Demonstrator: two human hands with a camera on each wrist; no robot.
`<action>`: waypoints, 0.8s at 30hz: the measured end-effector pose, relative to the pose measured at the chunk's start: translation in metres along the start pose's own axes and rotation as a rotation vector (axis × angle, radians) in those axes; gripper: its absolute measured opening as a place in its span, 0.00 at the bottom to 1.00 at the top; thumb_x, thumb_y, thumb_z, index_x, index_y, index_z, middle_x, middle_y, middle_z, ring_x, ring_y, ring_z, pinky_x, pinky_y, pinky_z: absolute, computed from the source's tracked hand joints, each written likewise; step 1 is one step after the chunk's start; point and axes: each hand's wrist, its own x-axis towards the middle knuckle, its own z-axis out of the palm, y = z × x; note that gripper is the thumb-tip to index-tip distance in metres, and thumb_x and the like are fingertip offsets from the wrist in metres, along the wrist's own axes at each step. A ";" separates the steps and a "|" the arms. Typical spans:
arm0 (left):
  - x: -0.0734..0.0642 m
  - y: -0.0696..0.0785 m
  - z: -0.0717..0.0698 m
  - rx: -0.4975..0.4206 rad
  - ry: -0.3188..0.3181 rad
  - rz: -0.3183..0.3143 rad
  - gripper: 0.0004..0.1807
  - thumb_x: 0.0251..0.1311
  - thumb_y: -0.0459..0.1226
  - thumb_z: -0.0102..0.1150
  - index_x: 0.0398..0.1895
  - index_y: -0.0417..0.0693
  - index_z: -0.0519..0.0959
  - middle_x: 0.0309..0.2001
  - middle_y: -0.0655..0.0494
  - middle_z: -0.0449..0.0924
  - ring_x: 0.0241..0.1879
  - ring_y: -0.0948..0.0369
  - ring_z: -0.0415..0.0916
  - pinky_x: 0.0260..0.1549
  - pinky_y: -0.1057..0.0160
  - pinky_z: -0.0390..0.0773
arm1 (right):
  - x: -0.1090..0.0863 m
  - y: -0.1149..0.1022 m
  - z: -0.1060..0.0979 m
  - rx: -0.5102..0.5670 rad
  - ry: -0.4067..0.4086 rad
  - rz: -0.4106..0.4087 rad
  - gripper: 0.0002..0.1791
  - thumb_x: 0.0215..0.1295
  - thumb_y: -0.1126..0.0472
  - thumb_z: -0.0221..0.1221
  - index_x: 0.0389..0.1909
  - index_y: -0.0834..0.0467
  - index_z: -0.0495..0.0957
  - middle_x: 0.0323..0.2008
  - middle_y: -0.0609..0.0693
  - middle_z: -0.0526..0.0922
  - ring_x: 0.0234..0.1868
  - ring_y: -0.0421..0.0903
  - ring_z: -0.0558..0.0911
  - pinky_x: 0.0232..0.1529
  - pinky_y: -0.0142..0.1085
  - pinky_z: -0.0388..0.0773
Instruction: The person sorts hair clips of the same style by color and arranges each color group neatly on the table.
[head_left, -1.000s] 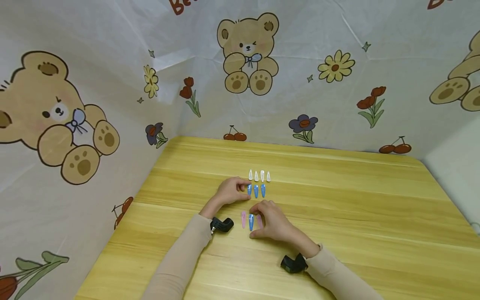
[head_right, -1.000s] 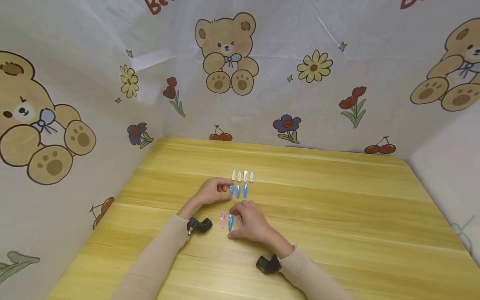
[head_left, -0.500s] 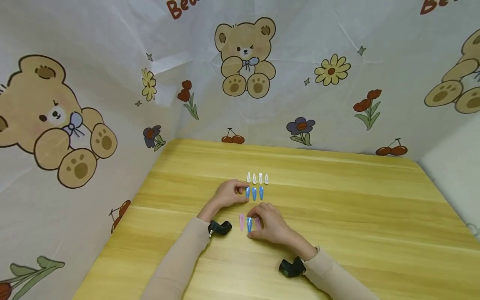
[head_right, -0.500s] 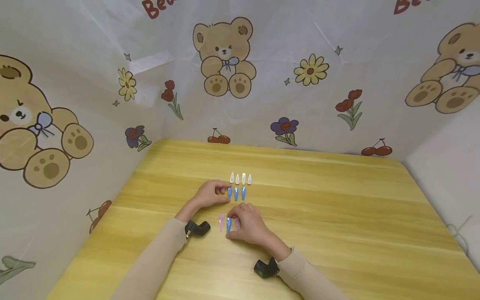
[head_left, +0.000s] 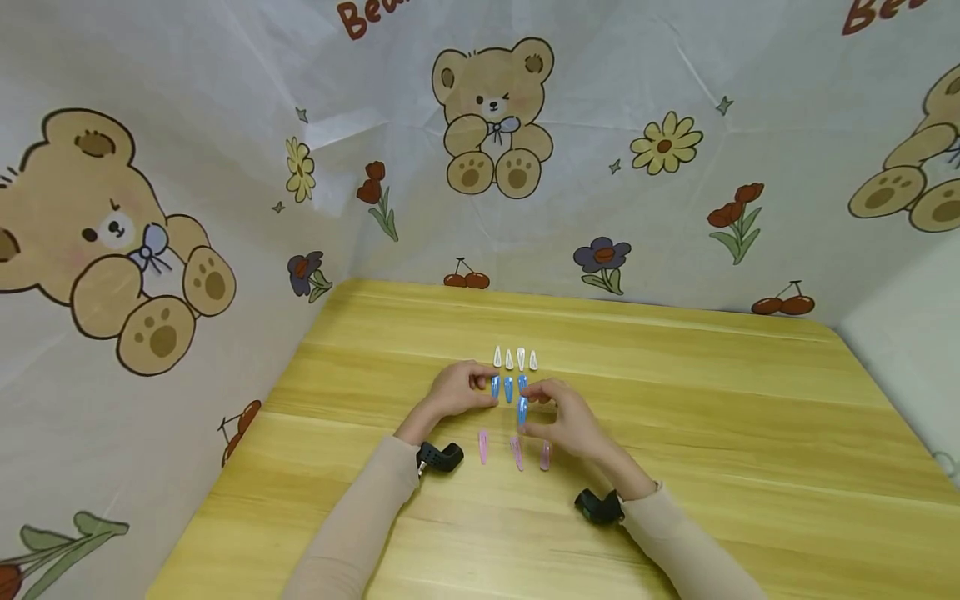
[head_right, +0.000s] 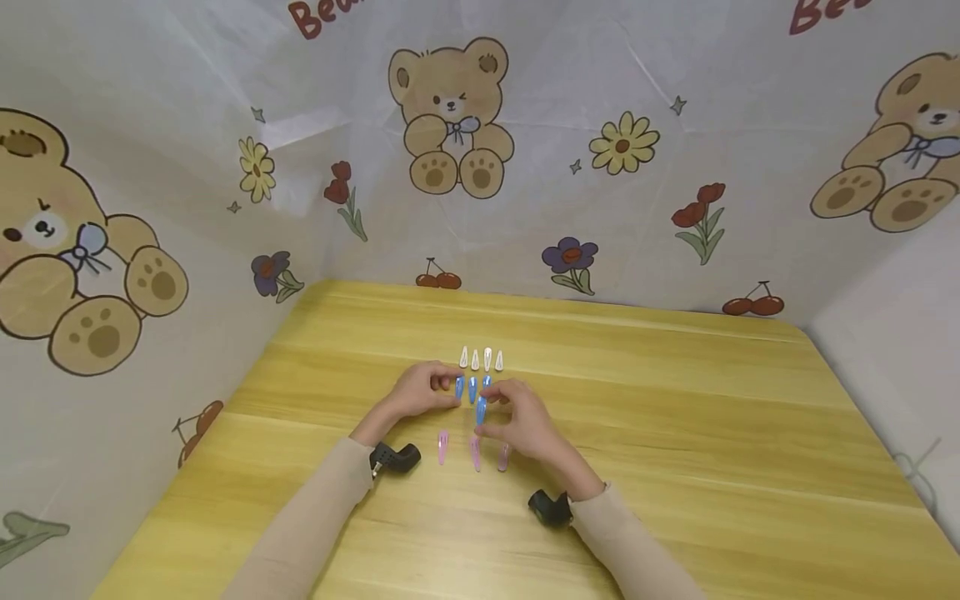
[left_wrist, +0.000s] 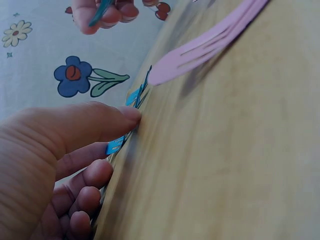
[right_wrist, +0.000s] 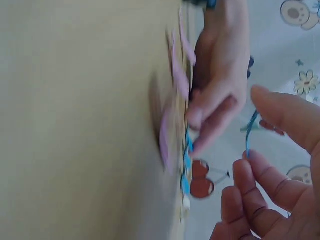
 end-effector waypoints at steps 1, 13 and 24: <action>0.000 0.000 0.000 0.002 -0.002 0.001 0.27 0.49 0.41 0.75 0.55 0.49 0.82 0.29 0.61 0.73 0.27 0.65 0.66 0.29 0.68 0.65 | 0.003 0.002 -0.004 0.003 0.013 0.011 0.26 0.49 0.62 0.74 0.50 0.63 0.79 0.45 0.53 0.81 0.48 0.55 0.76 0.51 0.51 0.73; 0.001 -0.001 -0.001 -0.005 -0.008 0.001 0.27 0.49 0.41 0.75 0.56 0.50 0.82 0.29 0.61 0.74 0.27 0.65 0.66 0.30 0.68 0.65 | 0.036 0.040 -0.024 0.055 -0.028 0.213 0.25 0.51 0.65 0.72 0.51 0.65 0.79 0.43 0.58 0.82 0.44 0.51 0.77 0.48 0.42 0.73; 0.000 0.000 -0.001 -0.009 0.001 -0.001 0.27 0.49 0.41 0.75 0.56 0.50 0.82 0.28 0.61 0.73 0.26 0.64 0.66 0.29 0.68 0.64 | 0.040 0.045 -0.019 0.010 -0.051 0.266 0.25 0.49 0.62 0.74 0.51 0.61 0.80 0.42 0.55 0.81 0.41 0.49 0.73 0.43 0.38 0.68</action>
